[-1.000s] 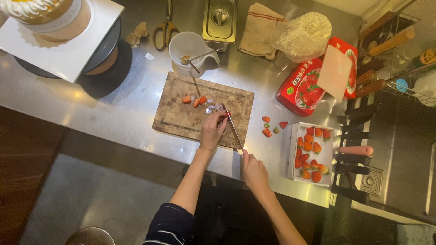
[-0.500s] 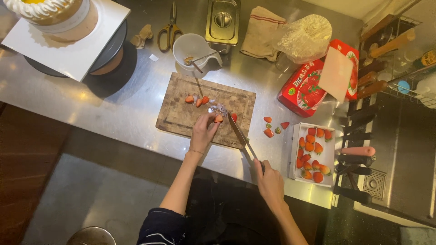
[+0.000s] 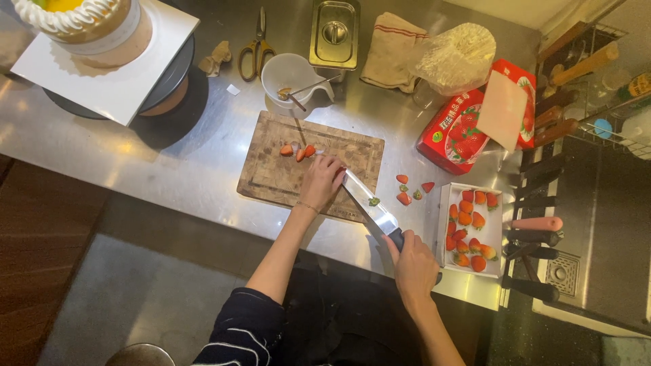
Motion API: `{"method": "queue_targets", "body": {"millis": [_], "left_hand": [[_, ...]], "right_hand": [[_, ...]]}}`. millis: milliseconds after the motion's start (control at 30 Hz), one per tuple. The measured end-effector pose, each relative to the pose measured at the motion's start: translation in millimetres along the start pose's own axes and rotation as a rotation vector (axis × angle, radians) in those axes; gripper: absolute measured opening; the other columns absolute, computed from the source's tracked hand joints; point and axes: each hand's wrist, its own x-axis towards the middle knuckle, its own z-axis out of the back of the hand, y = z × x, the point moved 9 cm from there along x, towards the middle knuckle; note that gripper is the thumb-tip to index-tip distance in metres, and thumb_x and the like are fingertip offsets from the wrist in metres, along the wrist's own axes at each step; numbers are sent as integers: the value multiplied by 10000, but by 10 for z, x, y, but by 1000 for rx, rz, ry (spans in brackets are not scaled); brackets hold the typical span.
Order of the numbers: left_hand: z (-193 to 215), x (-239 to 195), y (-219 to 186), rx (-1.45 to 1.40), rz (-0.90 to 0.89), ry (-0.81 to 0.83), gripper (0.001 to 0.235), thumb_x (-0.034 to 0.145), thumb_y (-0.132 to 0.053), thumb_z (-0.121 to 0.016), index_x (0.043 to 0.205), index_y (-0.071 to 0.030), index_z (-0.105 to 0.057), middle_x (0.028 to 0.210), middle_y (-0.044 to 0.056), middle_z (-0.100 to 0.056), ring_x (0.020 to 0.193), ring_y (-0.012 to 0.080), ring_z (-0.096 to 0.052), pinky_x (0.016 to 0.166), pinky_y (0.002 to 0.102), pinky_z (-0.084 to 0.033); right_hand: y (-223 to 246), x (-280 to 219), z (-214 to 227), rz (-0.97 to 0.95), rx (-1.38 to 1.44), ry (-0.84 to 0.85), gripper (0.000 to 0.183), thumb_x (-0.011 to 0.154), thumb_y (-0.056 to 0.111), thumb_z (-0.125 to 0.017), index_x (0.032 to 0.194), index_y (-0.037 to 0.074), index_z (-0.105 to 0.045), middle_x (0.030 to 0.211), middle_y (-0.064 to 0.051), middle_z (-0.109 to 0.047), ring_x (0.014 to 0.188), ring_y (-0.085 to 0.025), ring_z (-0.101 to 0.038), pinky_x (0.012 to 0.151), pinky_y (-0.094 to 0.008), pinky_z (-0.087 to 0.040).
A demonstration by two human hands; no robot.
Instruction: The person slices strawberries on a wooden cutting board using a knife. They repeatedly pick strawberries from a white tray, cut them into smaller pieces, and place the sliced pieces back into the tray.
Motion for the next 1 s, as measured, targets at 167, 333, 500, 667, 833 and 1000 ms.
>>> {"method": "queue_targets", "body": {"millis": [167, 333, 500, 667, 833, 1000], "left_hand": [[179, 166, 117, -37, 46, 38, 188, 1068, -52, -729, 1247, -107, -749, 1266, 112, -717, 1175, 342, -629, 794, 494, -591], [263, 232, 42, 68, -20, -25, 230, 1096, -329, -805, 1123, -126, -699, 1143, 105, -661, 1028, 363, -628, 678, 512, -518], [350, 341, 139, -97, 252, 131, 224, 1074, -187, -745, 1256, -96, -650, 1016, 126, -718, 955, 362, -675, 689, 567, -536], [405, 431, 310, -19, 188, 92, 187, 1008, 29, -610, 1136, -100, -653, 941, 177, -718, 789, 372, -671, 684, 505, -538], [702, 300, -1033, -78, 16, -168, 286, 1141, 54, -526, 1339, 13, -728, 1178, 149, -741, 1073, 288, -639, 1010, 420, -597], [-749, -160, -2307, 121, -508, 152, 428, 1082, -232, -779, 1507, -209, -734, 1735, 110, -598, 1397, 320, -639, 1066, 461, -557]], "right_hand": [[-278, -238, 146, -11, 64, -68, 547, 1055, 680, -775, 1136, 141, -736, 850, -42, -803, 691, -227, -785, 595, -364, -611], [-582, -355, 181, -401, 344, 261, 615, 1084, 731, -608, 1223, 139, -698, 901, -130, -838, 831, -388, -790, 766, -514, -601], [-753, -475, 180, -636, 527, 359, 743, 1070, 766, -549, 1341, 100, -736, 1390, -159, -834, 1297, -411, -756, 1093, -563, -556], [-780, -389, 60, -576, 510, 334, 735, 1088, 746, -541, 1356, 91, -739, 1374, -193, -837, 1257, -442, -774, 1044, -590, -575], [-723, -212, -2, -460, 415, 205, 686, 1143, 656, -567, 1437, 52, -705, 1371, -188, -824, 1169, -474, -786, 925, -636, -600], [-747, -112, -35, -348, 340, 53, 583, 1149, 604, -644, 1328, 56, -733, 1240, -179, -847, 1030, -490, -804, 776, -640, -603]]}}
